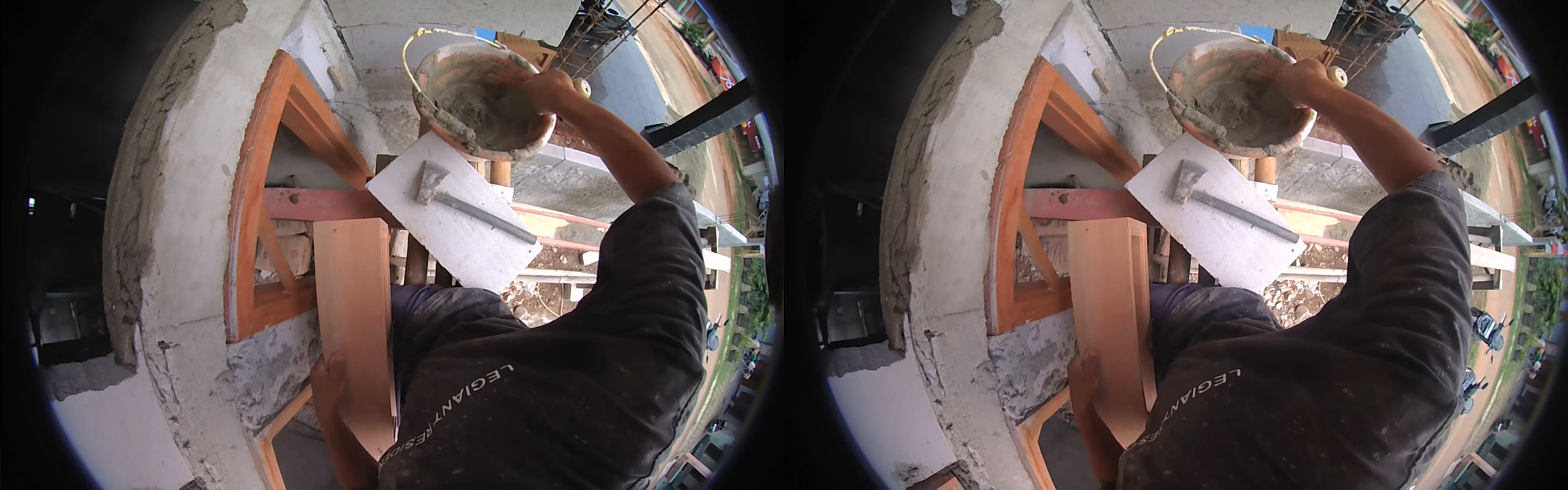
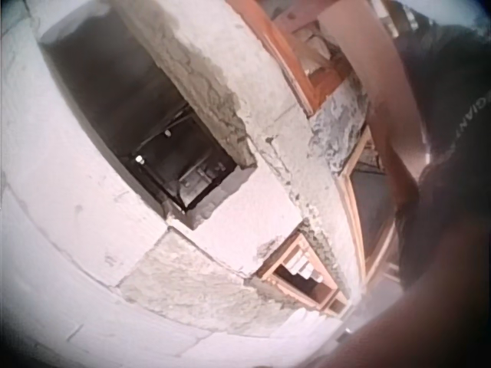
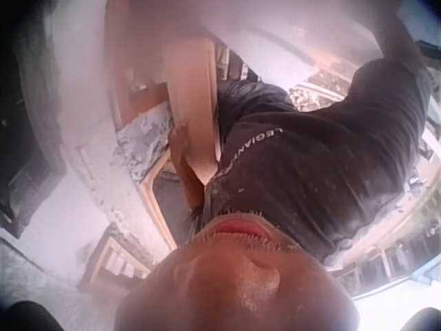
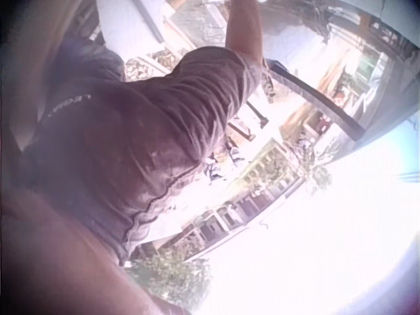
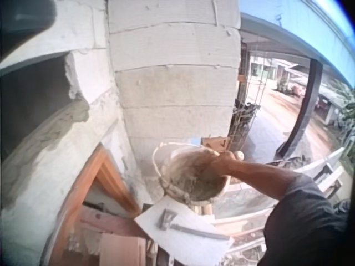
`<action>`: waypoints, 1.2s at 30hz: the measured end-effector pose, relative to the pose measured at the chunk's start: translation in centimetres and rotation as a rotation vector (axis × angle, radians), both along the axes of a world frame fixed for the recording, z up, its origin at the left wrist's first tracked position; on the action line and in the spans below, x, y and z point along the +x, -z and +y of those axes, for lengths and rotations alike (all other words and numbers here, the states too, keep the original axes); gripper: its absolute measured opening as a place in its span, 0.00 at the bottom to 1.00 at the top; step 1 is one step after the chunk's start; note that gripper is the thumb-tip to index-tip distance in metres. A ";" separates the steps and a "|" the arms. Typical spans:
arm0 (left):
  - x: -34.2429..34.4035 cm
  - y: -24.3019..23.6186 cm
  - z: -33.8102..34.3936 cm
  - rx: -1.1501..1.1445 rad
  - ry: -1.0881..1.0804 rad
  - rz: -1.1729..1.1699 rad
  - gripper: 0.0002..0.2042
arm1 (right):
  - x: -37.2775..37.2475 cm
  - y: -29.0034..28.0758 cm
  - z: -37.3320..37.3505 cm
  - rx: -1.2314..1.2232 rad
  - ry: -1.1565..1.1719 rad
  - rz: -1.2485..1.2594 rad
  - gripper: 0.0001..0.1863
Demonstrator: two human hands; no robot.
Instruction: The person applies cement mortar to a wall opening using a trowel, then places a terracotta window frame into the opening. They adjust the frame, measure it with a tape measure, and repeat the process of applying mortar and positioning the frame.
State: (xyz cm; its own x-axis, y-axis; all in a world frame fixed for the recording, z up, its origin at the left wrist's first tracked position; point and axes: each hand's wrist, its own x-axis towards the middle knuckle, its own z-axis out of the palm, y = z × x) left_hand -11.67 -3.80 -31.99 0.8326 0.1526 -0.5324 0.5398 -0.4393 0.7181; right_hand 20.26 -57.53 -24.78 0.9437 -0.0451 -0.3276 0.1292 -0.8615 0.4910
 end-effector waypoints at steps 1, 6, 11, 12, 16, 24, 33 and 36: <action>-0.1 0.2 0.3 0.003 0.019 -0.028 0.25 | -0.2 0.5 0.5 0.004 -0.016 -0.012 0.12; 0.3 -1.1 -0.9 -0.017 -0.035 -0.001 0.25 | -1.8 0.3 5.2 0.080 -0.130 0.151 0.13; 0.2 -0.6 -0.2 0.020 -0.033 0.022 0.24 | -2.8 0.4 2.5 0.365 -0.081 0.086 0.14; 0.0 -0.4 0.0 0.028 -0.035 0.028 0.24 | -3.4 0.2 1.7 0.436 -0.056 0.094 0.15; 0.3 -0.7 -0.4 -0.003 -0.036 -0.001 0.23 | -4.1 0.9 -1.5 0.788 0.245 0.176 0.17; 0.2 -0.7 0.2 0.048 -0.029 0.075 0.23 | -7.7 -0.5 -4.5 0.968 0.331 -0.073 0.17; -0.7 2.8 2.2 0.023 0.024 -0.043 0.30 | -5.2 -13.4 1.7 1.061 0.119 -0.145 0.13; 0.4 -0.4 0.9 -0.010 0.003 0.016 0.33 | -1.7 -17.9 8.6 1.189 -0.092 -0.089 0.15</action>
State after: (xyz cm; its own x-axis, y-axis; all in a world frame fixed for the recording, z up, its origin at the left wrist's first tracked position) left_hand -11.28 -2.93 -31.61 0.8242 0.1445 -0.5476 0.5501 -0.4339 0.7135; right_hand 18.59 -48.95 -6.86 0.9490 0.3110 -0.0513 0.2205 -0.7712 -0.5972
